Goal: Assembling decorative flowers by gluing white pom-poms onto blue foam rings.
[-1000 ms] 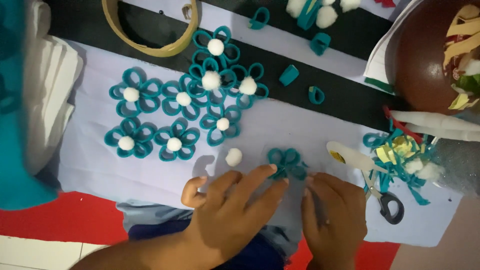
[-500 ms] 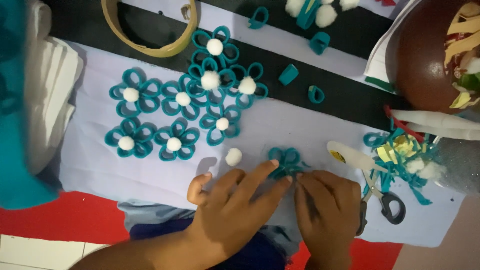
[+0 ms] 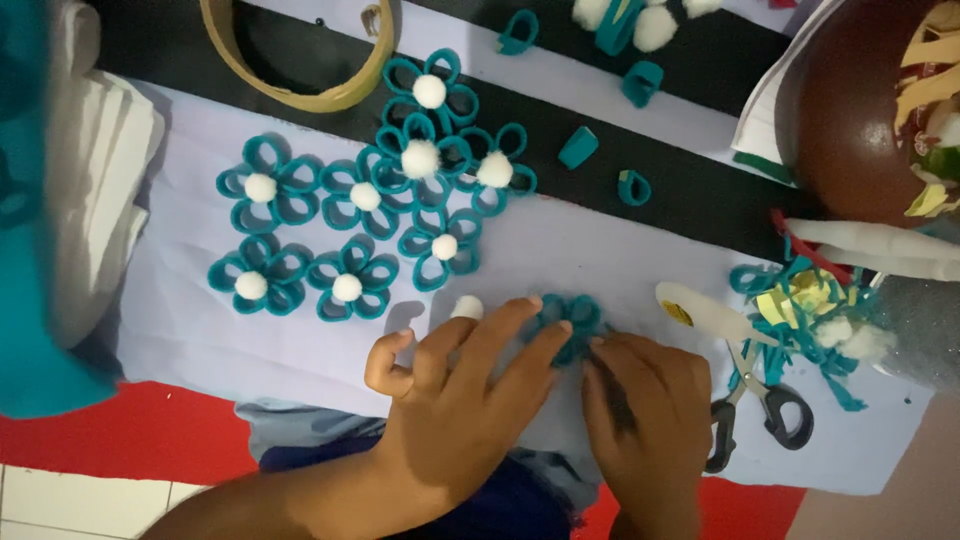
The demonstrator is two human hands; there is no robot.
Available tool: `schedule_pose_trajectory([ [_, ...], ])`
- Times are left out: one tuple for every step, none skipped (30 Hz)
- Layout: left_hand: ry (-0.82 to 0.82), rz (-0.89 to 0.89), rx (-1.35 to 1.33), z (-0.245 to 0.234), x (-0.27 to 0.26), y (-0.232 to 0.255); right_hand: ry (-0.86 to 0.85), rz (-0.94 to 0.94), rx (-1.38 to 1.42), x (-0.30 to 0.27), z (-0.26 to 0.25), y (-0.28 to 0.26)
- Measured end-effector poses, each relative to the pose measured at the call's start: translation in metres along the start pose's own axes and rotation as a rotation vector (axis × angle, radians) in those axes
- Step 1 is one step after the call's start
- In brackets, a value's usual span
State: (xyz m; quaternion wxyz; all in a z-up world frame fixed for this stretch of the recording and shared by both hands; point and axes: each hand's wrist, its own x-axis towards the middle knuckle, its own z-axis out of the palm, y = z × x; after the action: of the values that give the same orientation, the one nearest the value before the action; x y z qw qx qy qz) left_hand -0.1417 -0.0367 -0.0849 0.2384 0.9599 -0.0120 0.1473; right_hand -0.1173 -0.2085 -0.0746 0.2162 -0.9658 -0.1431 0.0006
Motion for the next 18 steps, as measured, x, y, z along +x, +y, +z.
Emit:
schedule_pose_trajectory([
  [0.000,-0.001,0.000,0.001,0.000,0.000,-0.001,0.000,0.000,-0.001,-0.001,0.003],
  [0.006,-0.007,-0.019,0.003,-0.001,0.000,-0.051,0.021,-0.019,-0.001,-0.002,0.006],
  [0.012,-0.013,-0.039,0.004,-0.001,0.000,-0.101,0.042,-0.038,-0.002,-0.003,0.008],
  [0.011,-0.014,-0.038,0.003,-0.001,0.000,-0.102,0.042,-0.038,-0.003,-0.004,0.005],
  [0.009,-0.013,-0.019,0.002,0.000,0.001,-0.050,0.065,-0.053,-0.004,-0.006,0.002],
  [0.007,-0.013,0.001,0.001,0.001,0.001,0.001,0.087,-0.069,-0.006,-0.007,-0.001],
  [0.007,-0.012,0.001,0.001,0.000,0.001,0.002,0.087,-0.069,-0.006,-0.007,-0.001],
  [0.004,-0.010,0.002,0.001,0.000,0.001,0.014,0.100,-0.090,-0.006,-0.006,-0.001],
  [0.002,-0.008,0.004,0.001,-0.001,0.001,0.026,0.113,-0.111,-0.006,-0.006,-0.001],
  [0.002,-0.007,0.004,0.001,-0.001,0.001,0.027,0.113,-0.111,-0.006,-0.006,0.000],
  [-0.009,-0.009,0.002,0.000,-0.001,0.001,0.000,0.140,-0.135,-0.007,-0.005,0.002],
  [-0.021,-0.011,0.001,0.000,-0.001,0.001,-0.027,0.167,-0.160,-0.008,-0.005,0.003],
  [-0.020,-0.011,0.002,0.000,-0.001,0.001,-0.027,0.166,-0.160,-0.008,-0.004,0.003],
  [-0.021,-0.020,-0.026,0.000,-0.001,0.000,0.007,0.141,-0.137,-0.009,-0.004,0.003],
  [-0.022,-0.029,-0.053,0.000,-0.002,0.000,0.040,0.117,-0.114,-0.009,-0.003,0.002],
  [-0.022,-0.028,-0.053,-0.002,0.001,0.000,0.040,0.116,-0.114,-0.008,-0.004,0.000],
  [-0.017,-0.030,-0.028,-0.005,0.003,0.000,0.066,0.118,-0.117,-0.008,-0.004,-0.003],
  [-0.013,-0.032,-0.003,-0.007,0.005,0.000,0.092,0.119,-0.120,-0.007,-0.004,-0.006],
])
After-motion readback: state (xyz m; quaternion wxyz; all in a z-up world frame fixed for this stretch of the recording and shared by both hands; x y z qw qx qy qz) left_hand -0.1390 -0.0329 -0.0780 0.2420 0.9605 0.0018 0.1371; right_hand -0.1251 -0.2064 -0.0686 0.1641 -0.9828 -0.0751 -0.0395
